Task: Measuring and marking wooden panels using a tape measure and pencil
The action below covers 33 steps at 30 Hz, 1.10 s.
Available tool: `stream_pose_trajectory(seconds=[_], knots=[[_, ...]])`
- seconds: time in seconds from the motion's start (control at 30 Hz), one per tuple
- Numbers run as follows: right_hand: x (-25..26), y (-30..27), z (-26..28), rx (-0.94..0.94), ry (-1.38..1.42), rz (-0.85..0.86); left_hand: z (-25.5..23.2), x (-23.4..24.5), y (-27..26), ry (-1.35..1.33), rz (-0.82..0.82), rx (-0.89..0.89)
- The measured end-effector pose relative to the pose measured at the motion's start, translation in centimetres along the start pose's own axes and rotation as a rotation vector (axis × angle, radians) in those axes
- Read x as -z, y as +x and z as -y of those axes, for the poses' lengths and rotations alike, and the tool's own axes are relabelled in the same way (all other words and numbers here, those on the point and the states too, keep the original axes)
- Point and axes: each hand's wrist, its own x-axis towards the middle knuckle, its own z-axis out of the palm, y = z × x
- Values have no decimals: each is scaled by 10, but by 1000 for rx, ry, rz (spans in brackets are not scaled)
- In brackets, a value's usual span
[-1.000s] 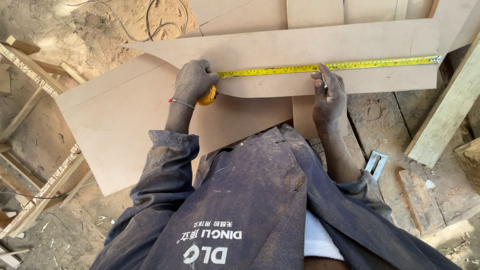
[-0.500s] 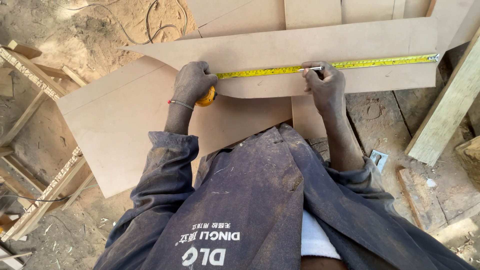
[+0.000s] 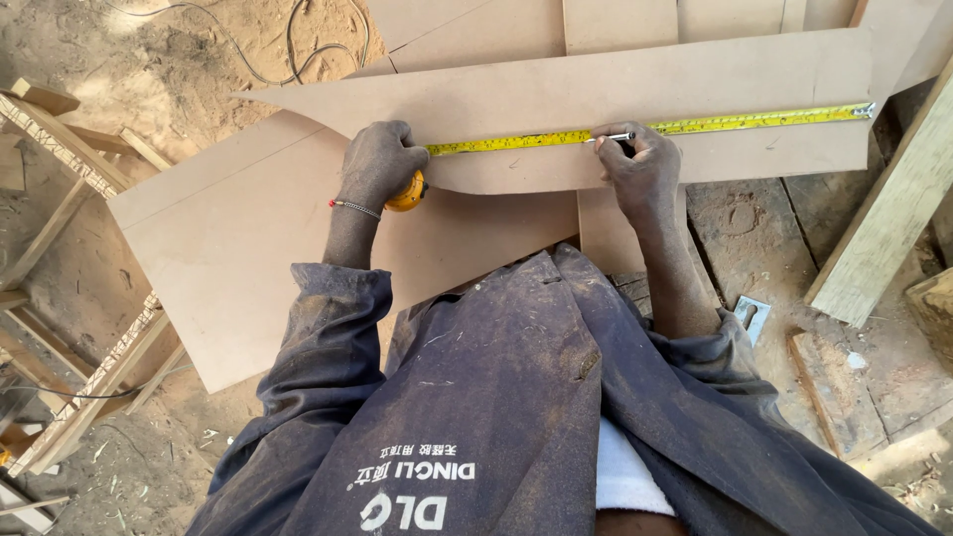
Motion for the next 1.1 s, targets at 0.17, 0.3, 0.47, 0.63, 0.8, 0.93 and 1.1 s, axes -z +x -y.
stream_pose_trajectory(seconds=[0.17, 0.3, 0.47, 0.63, 0.8, 0.93, 1.1], knots=[[0, -2, 6, -8, -24, 3, 1, -2, 3, 9, 6, 12], [0, -2, 11, -35, -60, 2, 3, -3, 5, 17, 13, 2], [-1, 0, 3, -49, -89, 2, 0, 0, 1, 25, 5, 2], [1, -4, 13, -69, -51, 5, -20, 7, 4, 40, 48, 0], [7, -5, -1, 57, -6, 34, -90, 0, 6, 18, 91, -202], [7, -6, 0, 75, 29, 12, -124, -21, 25, -2, 124, -286], [6, -8, 16, 44, -14, 13, -138, -15, 43, -73, 140, -292]])
